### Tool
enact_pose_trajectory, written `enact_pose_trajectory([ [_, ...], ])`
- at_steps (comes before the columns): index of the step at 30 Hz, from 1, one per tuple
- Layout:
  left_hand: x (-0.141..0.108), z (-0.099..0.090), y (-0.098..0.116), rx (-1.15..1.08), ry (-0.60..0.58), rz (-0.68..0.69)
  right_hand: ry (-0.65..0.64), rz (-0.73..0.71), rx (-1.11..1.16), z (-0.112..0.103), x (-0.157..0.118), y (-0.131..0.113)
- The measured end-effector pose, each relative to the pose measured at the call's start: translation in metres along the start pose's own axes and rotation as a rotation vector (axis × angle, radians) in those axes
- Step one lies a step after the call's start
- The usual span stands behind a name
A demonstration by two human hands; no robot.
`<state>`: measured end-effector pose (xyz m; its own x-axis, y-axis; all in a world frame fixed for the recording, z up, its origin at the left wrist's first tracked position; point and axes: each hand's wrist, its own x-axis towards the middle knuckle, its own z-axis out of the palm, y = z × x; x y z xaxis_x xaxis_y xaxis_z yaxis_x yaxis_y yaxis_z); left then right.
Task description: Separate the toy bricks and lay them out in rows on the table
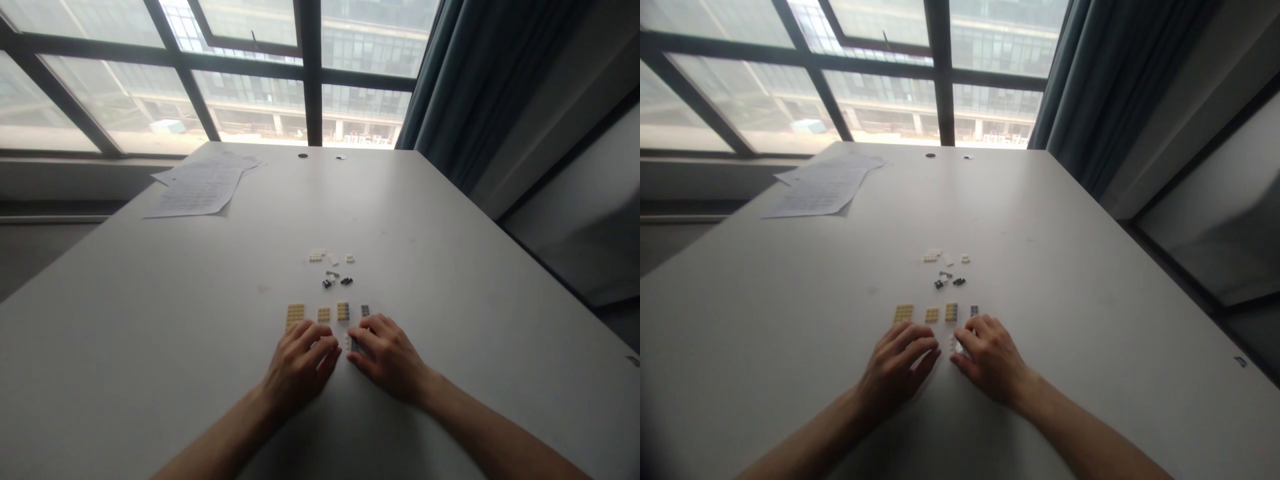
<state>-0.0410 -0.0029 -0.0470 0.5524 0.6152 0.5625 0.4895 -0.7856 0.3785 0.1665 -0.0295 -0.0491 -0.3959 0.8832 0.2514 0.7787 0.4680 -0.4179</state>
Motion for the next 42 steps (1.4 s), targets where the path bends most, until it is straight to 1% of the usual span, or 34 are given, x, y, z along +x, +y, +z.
enact_pose_trajectory([
  [4, 0.001, 0.0, 0.0, 0.016, -0.037, 0.021, 0.008, 0.007, -0.009, -0.002, -0.002, 0.004],
  [9, 0.002, 0.0, 0.003, 0.057, -0.177, 0.139, 0.04, 0.042, -0.034, -0.005, -0.007, 0.016],
  [13, 0.002, 0.0, 0.003, 0.093, -0.236, 0.181, 0.047, 0.061, -0.031, -0.006, -0.007, 0.019],
  [17, 0.001, 0.001, 0.002, 0.121, -0.296, 0.194, 0.056, 0.05, -0.026, -0.006, -0.005, 0.02],
  [23, 0.0, 0.002, 0.0, 0.15, -0.398, 0.163, 0.092, 0.057, 0.038, -0.008, -0.009, 0.029],
  [28, 0.004, -0.001, 0.002, 0.153, -0.477, 0.147, 0.053, 0.078, 0.059, -0.012, -0.01, 0.032],
  [32, 0.006, 0.0, 0.003, 0.148, -0.507, 0.141, 0.05, 0.084, 0.058, -0.012, -0.01, 0.03],
  [42, 0.004, 0.003, 0.003, 0.163, -0.501, 0.135, 0.048, 0.085, 0.049, -0.012, -0.009, 0.028],
])
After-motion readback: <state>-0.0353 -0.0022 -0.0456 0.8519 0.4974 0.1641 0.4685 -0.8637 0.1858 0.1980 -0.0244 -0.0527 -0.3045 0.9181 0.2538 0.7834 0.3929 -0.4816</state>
